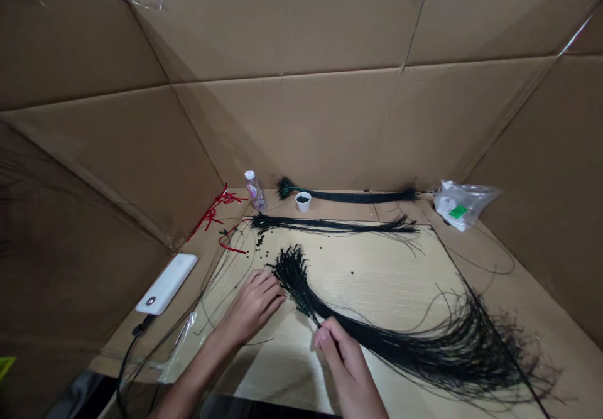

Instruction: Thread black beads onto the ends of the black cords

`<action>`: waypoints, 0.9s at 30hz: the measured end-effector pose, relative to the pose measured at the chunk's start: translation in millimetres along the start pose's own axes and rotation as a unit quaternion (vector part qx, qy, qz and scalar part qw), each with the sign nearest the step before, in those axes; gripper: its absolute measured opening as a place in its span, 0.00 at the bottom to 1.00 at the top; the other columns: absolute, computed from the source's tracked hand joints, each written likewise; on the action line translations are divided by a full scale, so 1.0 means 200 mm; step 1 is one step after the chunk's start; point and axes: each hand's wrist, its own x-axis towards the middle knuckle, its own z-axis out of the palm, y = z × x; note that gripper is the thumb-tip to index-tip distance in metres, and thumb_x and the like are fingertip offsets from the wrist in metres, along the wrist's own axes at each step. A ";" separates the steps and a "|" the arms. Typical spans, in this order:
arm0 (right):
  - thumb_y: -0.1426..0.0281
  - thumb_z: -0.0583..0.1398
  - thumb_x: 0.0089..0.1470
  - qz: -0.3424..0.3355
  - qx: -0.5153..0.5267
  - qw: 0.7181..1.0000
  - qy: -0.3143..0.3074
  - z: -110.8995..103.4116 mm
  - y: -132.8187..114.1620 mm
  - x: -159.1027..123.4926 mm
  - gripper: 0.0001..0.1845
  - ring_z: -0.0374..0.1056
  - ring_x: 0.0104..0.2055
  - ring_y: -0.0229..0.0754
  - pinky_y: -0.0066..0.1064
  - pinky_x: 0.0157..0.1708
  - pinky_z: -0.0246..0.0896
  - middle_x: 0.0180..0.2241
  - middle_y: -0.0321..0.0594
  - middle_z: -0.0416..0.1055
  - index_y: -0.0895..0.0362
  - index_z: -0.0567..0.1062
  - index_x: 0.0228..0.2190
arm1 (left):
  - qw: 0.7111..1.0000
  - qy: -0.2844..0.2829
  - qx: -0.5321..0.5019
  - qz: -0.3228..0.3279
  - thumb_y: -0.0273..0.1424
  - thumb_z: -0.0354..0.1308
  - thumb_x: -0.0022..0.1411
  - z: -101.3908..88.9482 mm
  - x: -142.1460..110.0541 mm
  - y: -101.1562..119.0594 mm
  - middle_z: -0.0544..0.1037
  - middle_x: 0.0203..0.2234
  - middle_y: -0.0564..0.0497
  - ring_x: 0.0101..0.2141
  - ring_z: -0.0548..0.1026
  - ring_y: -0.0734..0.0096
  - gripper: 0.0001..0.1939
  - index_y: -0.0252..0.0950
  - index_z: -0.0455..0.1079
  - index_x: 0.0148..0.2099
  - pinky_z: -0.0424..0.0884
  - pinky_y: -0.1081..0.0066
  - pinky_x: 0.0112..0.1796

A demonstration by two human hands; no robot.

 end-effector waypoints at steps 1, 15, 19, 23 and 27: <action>0.38 0.56 0.71 -0.026 -0.030 0.999 -0.001 0.01 -0.02 0.03 0.31 0.59 0.33 0.45 0.34 0.34 0.55 0.29 0.33 0.61 0.50 0.68 0.31 | 1.000 0.003 0.006 0.009 0.27 0.61 0.78 -0.04 -0.01 0.02 0.80 0.37 0.49 0.43 0.74 0.57 0.06 0.37 0.75 0.43 0.66 0.55 0.52; 0.47 0.52 0.79 -0.111 -0.044 0.973 -0.196 0.18 -0.14 0.22 0.27 0.55 0.31 0.41 0.32 0.33 0.49 0.28 0.29 0.59 0.52 0.71 0.34 | 0.966 0.072 -0.247 0.003 0.25 0.64 0.74 -0.42 -0.06 0.15 0.85 0.43 0.47 0.47 0.82 0.61 0.04 0.38 0.78 0.43 0.75 0.63 0.50; 0.43 0.55 0.76 -0.039 0.014 0.973 -0.227 0.15 -0.19 0.14 0.29 0.54 0.32 0.41 0.32 0.33 0.50 0.29 0.29 0.59 0.53 0.74 0.36 | 0.923 0.048 -0.377 -0.056 0.22 0.69 0.66 -0.41 -0.07 0.18 0.85 0.33 0.49 0.34 0.83 0.68 0.05 0.36 0.80 0.37 0.75 0.71 0.37; 0.38 0.55 0.72 -0.013 -0.049 0.974 -0.221 0.09 -0.16 0.01 0.33 0.61 0.37 0.46 0.34 0.39 0.56 0.32 0.35 0.67 0.52 0.80 0.37 | 0.909 0.035 -0.415 -0.027 0.17 0.70 0.57 -0.44 -0.11 0.24 0.85 0.30 0.50 0.29 0.82 0.70 0.09 0.36 0.78 0.32 0.73 0.75 0.33; 0.27 0.56 0.61 0.028 -0.080 0.973 -0.213 -0.09 0.02 -0.19 0.41 0.62 0.30 0.47 0.36 0.33 0.57 0.25 0.38 0.70 0.49 0.84 0.29 | 0.910 -0.005 -0.415 0.000 0.13 0.69 0.55 -0.57 -0.17 0.26 0.85 0.31 0.51 0.30 0.82 0.71 0.13 0.37 0.78 0.33 0.73 0.75 0.33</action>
